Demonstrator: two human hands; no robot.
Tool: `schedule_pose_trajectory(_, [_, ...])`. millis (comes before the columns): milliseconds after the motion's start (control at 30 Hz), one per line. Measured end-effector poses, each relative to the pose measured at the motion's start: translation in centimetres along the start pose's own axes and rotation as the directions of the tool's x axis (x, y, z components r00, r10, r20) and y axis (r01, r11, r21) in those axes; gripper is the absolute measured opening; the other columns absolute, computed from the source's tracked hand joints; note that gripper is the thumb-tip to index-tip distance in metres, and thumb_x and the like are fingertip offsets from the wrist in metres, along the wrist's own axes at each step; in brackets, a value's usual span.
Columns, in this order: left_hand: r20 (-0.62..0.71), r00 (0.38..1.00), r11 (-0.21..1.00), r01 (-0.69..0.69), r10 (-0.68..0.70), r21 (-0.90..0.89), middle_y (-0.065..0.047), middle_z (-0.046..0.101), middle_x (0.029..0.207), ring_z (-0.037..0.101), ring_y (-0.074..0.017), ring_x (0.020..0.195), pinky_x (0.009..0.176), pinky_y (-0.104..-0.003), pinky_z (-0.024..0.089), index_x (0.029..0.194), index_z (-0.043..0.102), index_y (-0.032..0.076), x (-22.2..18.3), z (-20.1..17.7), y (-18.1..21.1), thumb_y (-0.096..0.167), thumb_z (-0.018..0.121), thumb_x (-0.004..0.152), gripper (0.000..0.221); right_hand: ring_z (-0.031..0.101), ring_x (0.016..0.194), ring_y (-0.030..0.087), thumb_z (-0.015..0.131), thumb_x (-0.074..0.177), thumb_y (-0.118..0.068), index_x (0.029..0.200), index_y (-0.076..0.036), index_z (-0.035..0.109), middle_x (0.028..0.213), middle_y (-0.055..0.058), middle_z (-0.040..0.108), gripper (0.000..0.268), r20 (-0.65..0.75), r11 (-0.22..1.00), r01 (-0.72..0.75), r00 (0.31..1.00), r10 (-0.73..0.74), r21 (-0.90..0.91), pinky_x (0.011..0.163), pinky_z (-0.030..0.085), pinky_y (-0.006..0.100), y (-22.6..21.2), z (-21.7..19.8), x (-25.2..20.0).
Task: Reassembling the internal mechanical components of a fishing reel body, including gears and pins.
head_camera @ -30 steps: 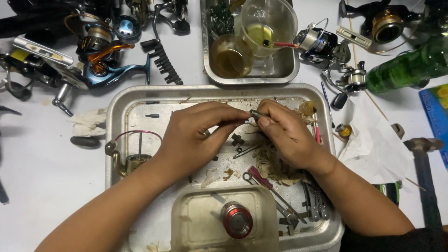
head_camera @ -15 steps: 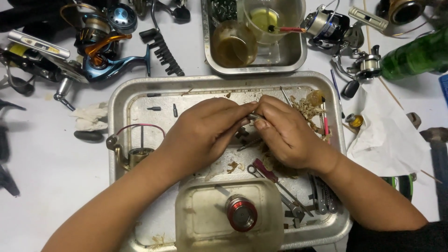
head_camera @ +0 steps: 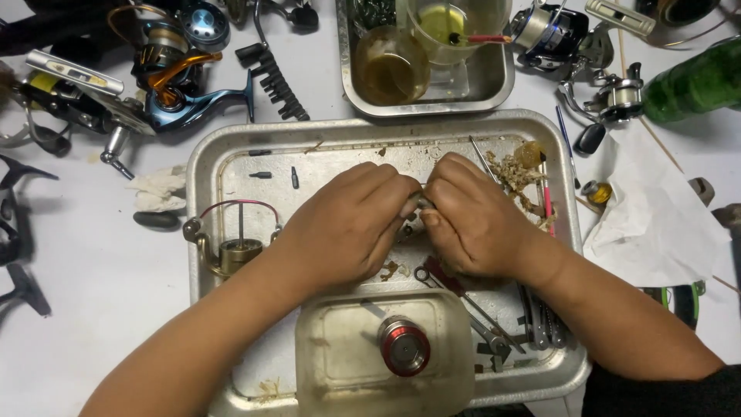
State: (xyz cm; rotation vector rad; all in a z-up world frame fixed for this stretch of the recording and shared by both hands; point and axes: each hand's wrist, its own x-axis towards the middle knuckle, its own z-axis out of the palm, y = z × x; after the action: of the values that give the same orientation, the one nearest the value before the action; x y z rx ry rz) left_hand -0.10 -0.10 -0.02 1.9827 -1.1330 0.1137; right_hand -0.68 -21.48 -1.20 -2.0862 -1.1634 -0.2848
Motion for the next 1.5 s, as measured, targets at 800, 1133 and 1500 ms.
schedule_pose_trajectory(800, [0.002, 0.993, 0.993, 0.114, -0.114, 0.032, -0.018, 0.051, 0.082, 0.047, -0.0351, 0.072, 0.066, -0.048, 0.037, 0.089, 0.043, 0.003, -0.2, 0.4, 0.0, 0.014, 0.040, 0.107, 0.022, 0.039, 0.075, 0.026, 0.028, 0.111, -0.024, 0.086, -0.003, 0.042, 0.082, 0.010, 0.038, 0.035, 0.121, 0.954, -0.214, 0.974, 0.192, 0.211, 0.070, 0.035, 0.040, 0.8, 0.6, -0.9])
schedule_pose_trajectory(1133, [0.033, 0.987, 0.987, 0.158, -0.159, 0.028, -0.018, 0.054, 0.081, 0.050, -0.0368, 0.071, 0.064, -0.049, 0.038, 0.089, 0.044, 0.004, -0.4, 0.5, -0.5, 0.015, 0.043, 0.106, 0.020, 0.040, 0.076, 0.025, 0.034, 0.110, -0.018, 0.086, -0.003, 0.042, 0.083, 0.011, 0.040, 0.030, 0.121, 0.965, -0.201, 0.976, 0.182, 0.170, 0.069, 0.036, 0.041, 1.0, 0.9, -0.7])
schedule_pose_trajectory(1500, [0.099, 0.970, 0.975, 0.221, -0.221, 0.006, -0.017, 0.061, 0.071, 0.067, -0.0420, 0.075, 0.066, -0.051, 0.055, 0.095, 0.058, 0.005, 0.1, -0.3, -0.2, 0.022, 0.034, 0.107, 0.032, 0.052, 0.074, 0.042, 0.037, 0.108, -0.023, 0.087, -0.002, 0.050, 0.079, 0.012, 0.041, 0.033, -0.030, 0.996, 0.033, 0.999, -0.036, -0.081, 0.062, 0.044, 0.051, 2.7, 1.9, -1.1])
